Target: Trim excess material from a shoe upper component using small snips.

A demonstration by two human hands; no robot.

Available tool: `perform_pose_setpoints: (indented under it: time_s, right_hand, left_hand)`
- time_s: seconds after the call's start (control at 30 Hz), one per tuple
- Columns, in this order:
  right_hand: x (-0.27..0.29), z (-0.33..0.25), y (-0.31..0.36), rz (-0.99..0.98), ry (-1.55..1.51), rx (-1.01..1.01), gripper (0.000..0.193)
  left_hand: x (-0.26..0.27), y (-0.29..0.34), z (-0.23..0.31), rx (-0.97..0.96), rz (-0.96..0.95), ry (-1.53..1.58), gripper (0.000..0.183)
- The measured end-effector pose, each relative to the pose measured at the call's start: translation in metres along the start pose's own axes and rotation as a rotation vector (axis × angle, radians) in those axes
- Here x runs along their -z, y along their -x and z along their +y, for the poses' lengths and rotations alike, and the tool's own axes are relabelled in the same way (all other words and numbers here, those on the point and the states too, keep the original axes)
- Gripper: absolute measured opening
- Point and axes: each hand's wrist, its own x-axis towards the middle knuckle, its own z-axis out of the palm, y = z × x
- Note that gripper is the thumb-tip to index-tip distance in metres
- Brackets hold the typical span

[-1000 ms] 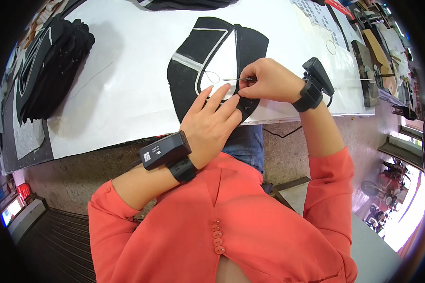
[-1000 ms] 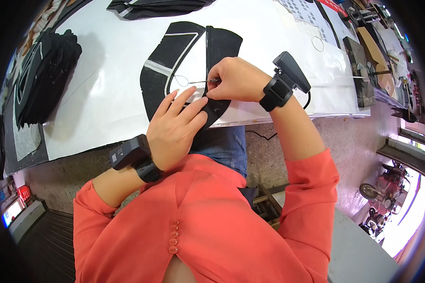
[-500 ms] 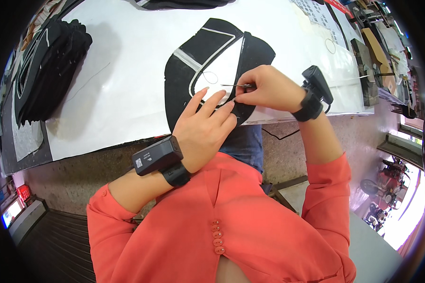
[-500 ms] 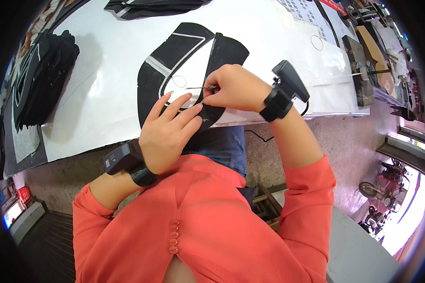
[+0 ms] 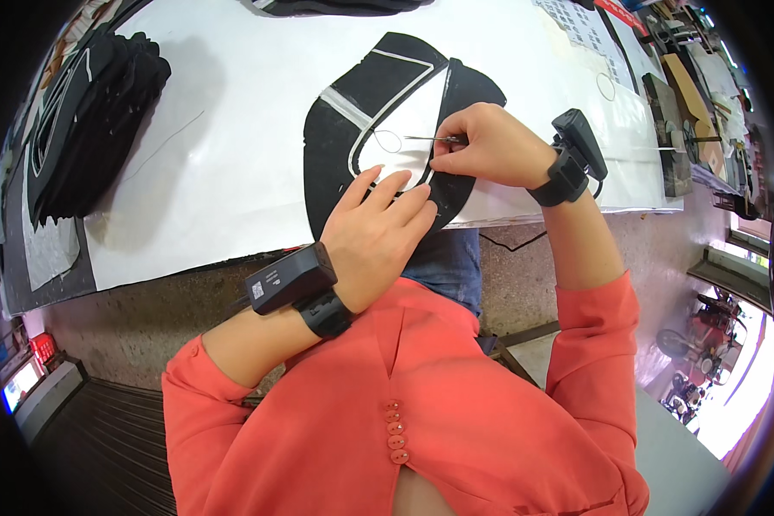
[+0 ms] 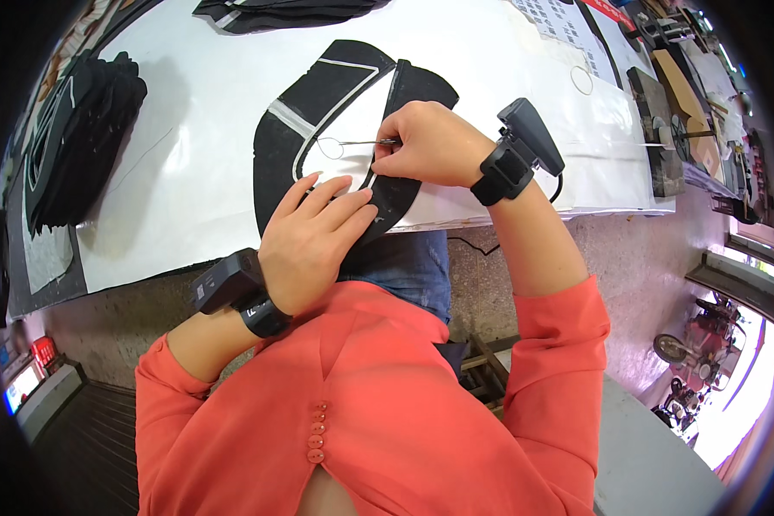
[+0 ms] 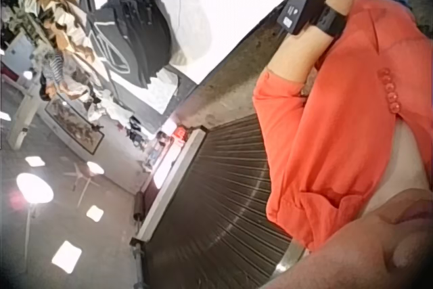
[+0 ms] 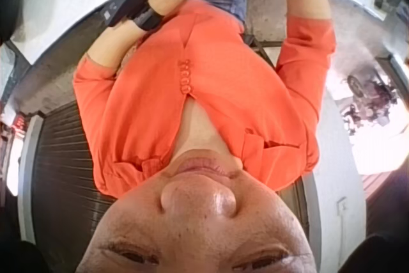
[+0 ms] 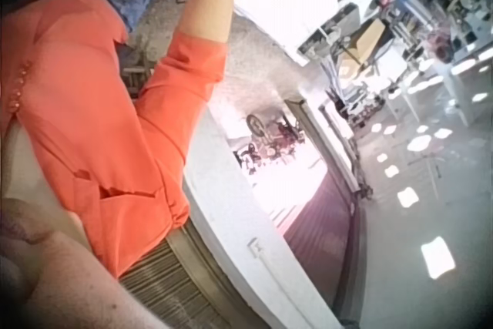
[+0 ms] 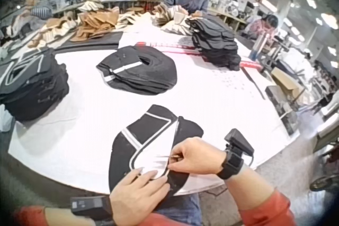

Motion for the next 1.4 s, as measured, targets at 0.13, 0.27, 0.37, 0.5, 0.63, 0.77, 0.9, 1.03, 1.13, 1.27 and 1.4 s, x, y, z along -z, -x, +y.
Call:
perform_pose_setpoints:
  time_s: [0.13,0.27,0.37,0.5,0.63,0.77,0.9,1.03,1.13,1.27,1.4]
  right_hand:
    - [-0.002,0.005,-0.001,0.000,-0.005,0.076,0.022]
    - [0.005,0.009,-0.001,0.025,0.055,0.126,0.021]
    - [0.006,0.010,-0.001,0.039,-0.047,0.028,0.020]
    - [-0.004,0.006,0.002,0.016,-0.033,-0.004,0.023]
    - [-0.015,-0.002,0.010,0.016,-0.059,-0.057,0.021]
    - [0.003,0.003,0.013,-0.038,-0.119,-0.059,0.023]
    - [0.004,0.004,0.007,0.051,-0.057,0.015,0.023]
    - [0.003,0.000,0.003,0.018,-0.172,0.061,0.023]
    - [0.004,0.004,0.001,0.034,-0.087,-0.047,0.025]
    - [-0.002,0.008,-0.002,0.043,-0.095,-0.041,0.019]
    - [-0.015,-0.002,0.006,0.058,-0.171,-0.095,0.021]
  left_hand:
    - [-0.004,-0.005,0.004,0.023,0.025,-0.047,0.019]
    - [-0.003,-0.004,0.006,0.011,-0.005,-0.062,0.019]
    - [-0.004,-0.003,0.005,0.001,0.009,-0.067,0.020]
    - [-0.002,-0.002,0.004,0.019,-0.009,-0.040,0.021]
    - [0.005,-0.003,0.002,-0.029,-0.048,-0.040,0.025]
    - [0.004,0.001,0.001,-0.023,-0.028,-0.026,0.025]
    - [-0.001,0.001,-0.002,-0.008,0.062,0.045,0.021]
    - [-0.001,-0.001,-0.002,-0.004,0.044,0.065,0.022]
    - [0.001,-0.002,-0.001,-0.014,0.035,0.050,0.023]
    - [0.001,0.000,0.002,-0.020,0.044,-0.006,0.024]
    - [0.003,0.002,0.005,0.010,-0.015,-0.009,0.021]
